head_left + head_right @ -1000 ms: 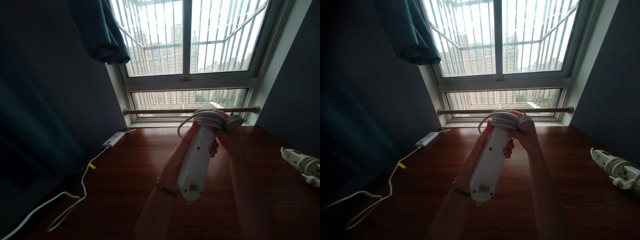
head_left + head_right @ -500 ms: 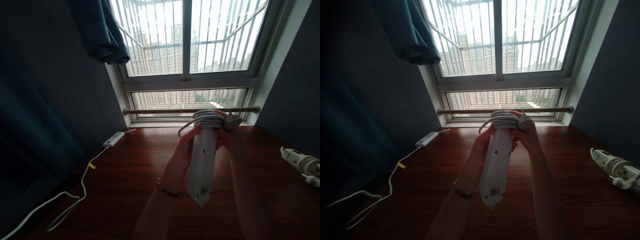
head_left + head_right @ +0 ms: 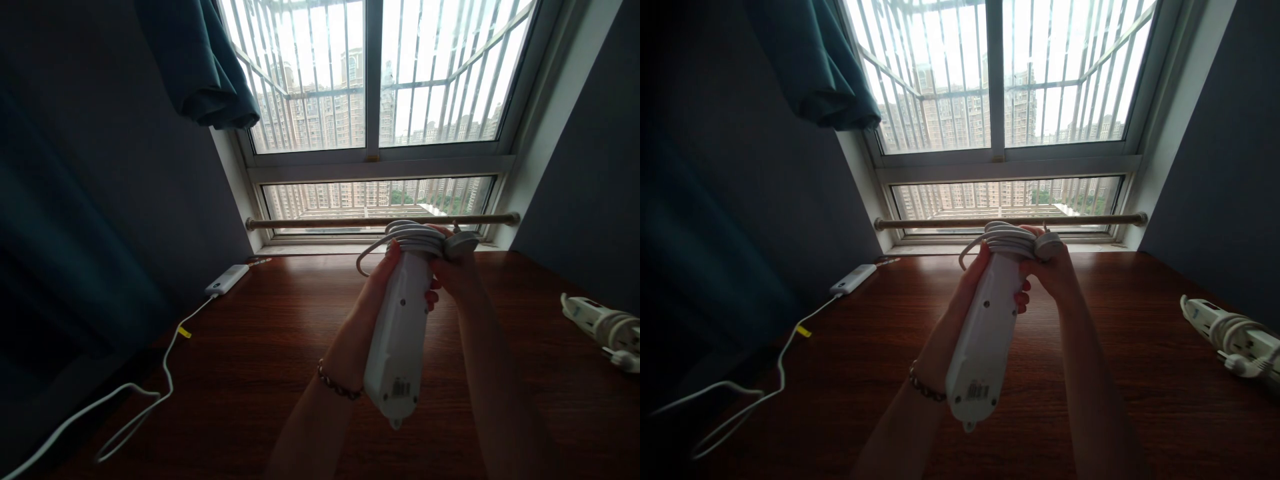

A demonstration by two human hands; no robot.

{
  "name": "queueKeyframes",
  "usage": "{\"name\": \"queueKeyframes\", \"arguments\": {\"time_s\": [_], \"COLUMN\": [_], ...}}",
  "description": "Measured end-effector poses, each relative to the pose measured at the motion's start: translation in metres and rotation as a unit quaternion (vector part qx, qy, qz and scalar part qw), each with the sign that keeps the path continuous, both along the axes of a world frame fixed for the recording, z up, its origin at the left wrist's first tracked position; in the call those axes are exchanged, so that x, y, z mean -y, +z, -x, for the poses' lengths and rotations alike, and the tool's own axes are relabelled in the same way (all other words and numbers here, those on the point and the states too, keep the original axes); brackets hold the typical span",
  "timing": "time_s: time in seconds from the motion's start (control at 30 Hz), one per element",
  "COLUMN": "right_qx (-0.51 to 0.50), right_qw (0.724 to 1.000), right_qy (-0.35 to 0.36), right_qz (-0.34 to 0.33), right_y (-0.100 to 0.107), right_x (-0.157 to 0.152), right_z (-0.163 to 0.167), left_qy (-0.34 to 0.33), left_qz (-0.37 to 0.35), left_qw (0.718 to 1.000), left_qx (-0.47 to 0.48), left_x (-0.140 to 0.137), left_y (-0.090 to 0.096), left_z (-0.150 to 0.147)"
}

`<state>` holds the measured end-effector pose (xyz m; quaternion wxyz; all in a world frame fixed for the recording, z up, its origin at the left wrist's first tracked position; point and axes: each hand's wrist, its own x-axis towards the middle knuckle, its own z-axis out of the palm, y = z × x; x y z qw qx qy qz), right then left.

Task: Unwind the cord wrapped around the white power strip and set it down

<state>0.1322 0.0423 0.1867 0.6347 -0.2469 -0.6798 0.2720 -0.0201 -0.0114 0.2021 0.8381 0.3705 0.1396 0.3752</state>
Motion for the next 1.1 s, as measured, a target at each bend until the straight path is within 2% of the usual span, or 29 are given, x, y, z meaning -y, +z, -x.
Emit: {"name": "queueKeyframes", "arguments": {"time_s": [0.1,0.2,0.37,0.63,0.73,0.87,1.1], "right_qx": [-0.031,-0.023,-0.023,-0.061,-0.048,-0.022,0.007], "right_qw": [0.999,0.999,0.999,0.997,0.995,0.991,0.992], "right_qy": [0.034,0.019,0.035,0.056,0.077,0.112,0.107], "right_qz": [-0.017,-0.038,-0.021,0.012,0.036,0.064,0.066], "right_y": [0.000,0.003,0.007,0.009,0.011,0.011,0.014], "right_x": [-0.001,0.002,0.008,0.012,0.016,0.017,0.020], "right_z": [0.000,0.000,-0.004,-0.004,-0.003,-0.005,-0.005], "left_qy": [-0.002,-0.020,-0.054,-0.003,0.027,0.031,0.064], "left_qz": [-0.005,-0.014,0.022,0.005,-0.021,-0.033,-0.043], "left_qw": [1.000,1.000,0.998,1.000,0.998,0.998,0.997], "left_qx": [-0.017,-0.014,0.013,0.015,0.045,0.036,0.002], "left_x": [0.000,0.000,0.003,0.012,0.010,0.009,0.012], "left_y": [0.001,0.000,-0.003,-0.001,-0.001,-0.002,0.002], "left_z": [0.002,0.005,0.004,-0.003,-0.003,0.002,-0.001]}}
